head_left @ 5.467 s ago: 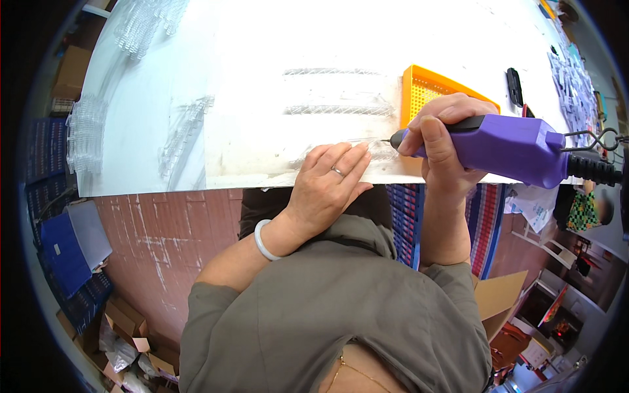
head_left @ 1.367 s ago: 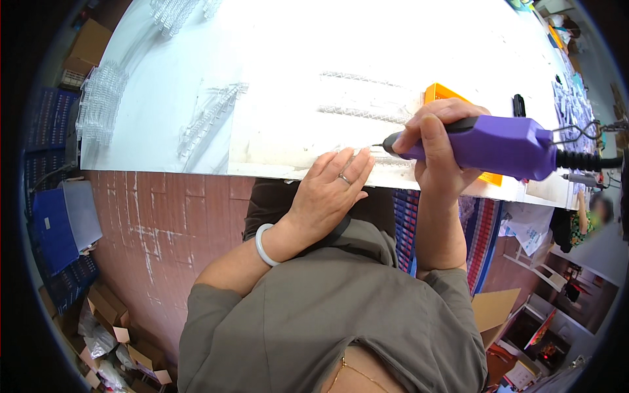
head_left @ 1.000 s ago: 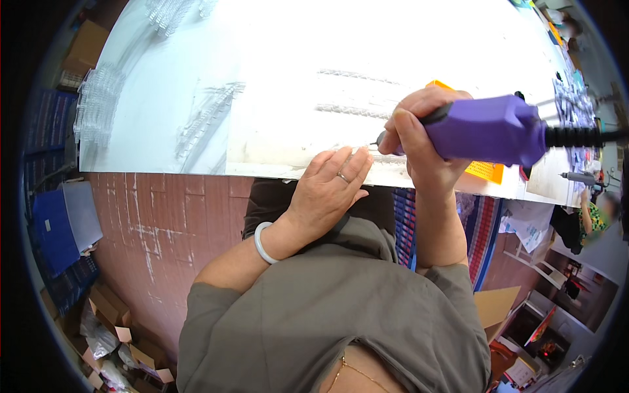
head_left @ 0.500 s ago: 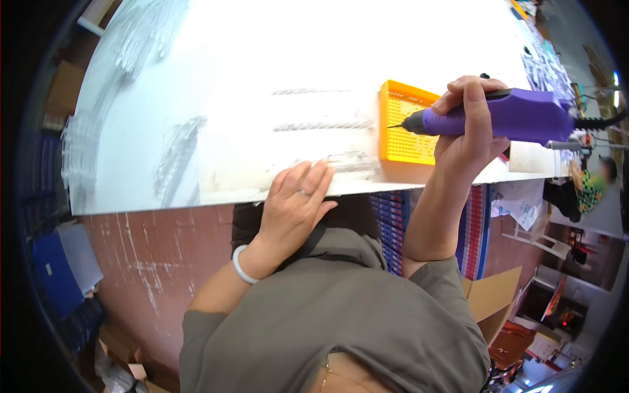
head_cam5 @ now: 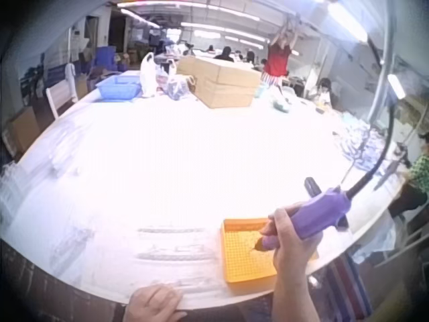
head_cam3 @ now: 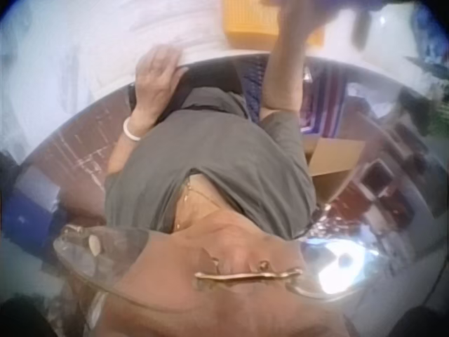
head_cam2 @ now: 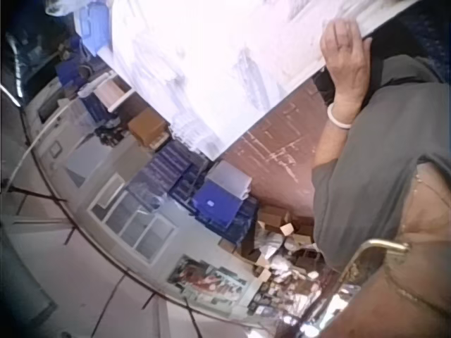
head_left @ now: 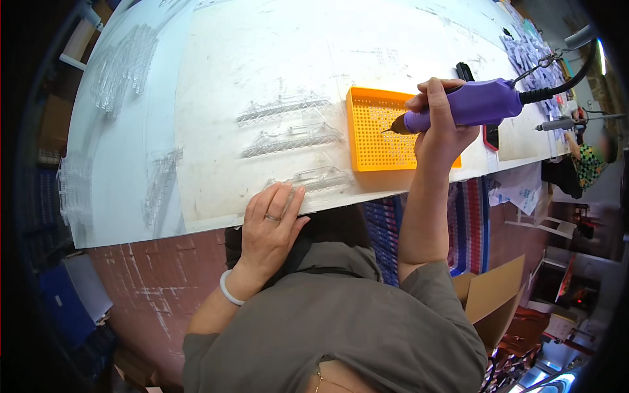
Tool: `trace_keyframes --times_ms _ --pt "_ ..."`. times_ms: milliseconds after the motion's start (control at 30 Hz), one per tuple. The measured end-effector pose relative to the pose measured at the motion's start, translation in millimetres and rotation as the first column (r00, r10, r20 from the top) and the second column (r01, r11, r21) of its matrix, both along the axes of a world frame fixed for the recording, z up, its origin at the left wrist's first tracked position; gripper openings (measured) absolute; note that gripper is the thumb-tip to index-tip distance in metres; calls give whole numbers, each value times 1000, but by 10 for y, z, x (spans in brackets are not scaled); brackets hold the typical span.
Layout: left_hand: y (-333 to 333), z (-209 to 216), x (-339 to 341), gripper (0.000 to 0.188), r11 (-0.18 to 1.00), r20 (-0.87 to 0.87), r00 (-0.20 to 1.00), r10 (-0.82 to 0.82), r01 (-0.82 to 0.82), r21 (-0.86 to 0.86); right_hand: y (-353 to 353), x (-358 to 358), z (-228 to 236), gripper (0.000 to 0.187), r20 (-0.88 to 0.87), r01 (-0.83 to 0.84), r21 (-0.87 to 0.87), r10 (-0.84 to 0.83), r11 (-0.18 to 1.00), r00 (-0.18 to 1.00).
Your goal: Attaching small silver rhinestones to clear plastic toy ships using a hot-fix setter tool.
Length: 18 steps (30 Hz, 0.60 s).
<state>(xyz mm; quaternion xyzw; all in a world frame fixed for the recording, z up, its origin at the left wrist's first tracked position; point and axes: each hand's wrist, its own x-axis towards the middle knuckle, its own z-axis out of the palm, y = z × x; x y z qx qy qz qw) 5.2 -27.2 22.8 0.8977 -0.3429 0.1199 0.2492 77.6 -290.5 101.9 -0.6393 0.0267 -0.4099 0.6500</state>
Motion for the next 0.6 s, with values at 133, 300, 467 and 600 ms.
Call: trace_keyframes --times_ms 133,300,467,600 --pt "-3 -14 3 58 1000 5 1000 -1 1 0 55 10 23 5 -35 44 -11 -45 999 998" --pt "-14 -27 -3 54 1000 11 1000 7 -7 14 -4 -7 -29 9 -14 18 -21 -18 1000 1000" --pt "-13 -36 -5 58 1000 4 1000 12 -12 4 19 -18 -30 10 17 6 -39 -5 999 1000" --pt "-12 -38 -1 57 1000 -2 1000 14 -14 4 51 -21 -23 7 -2 10 -50 -10 999 1000"
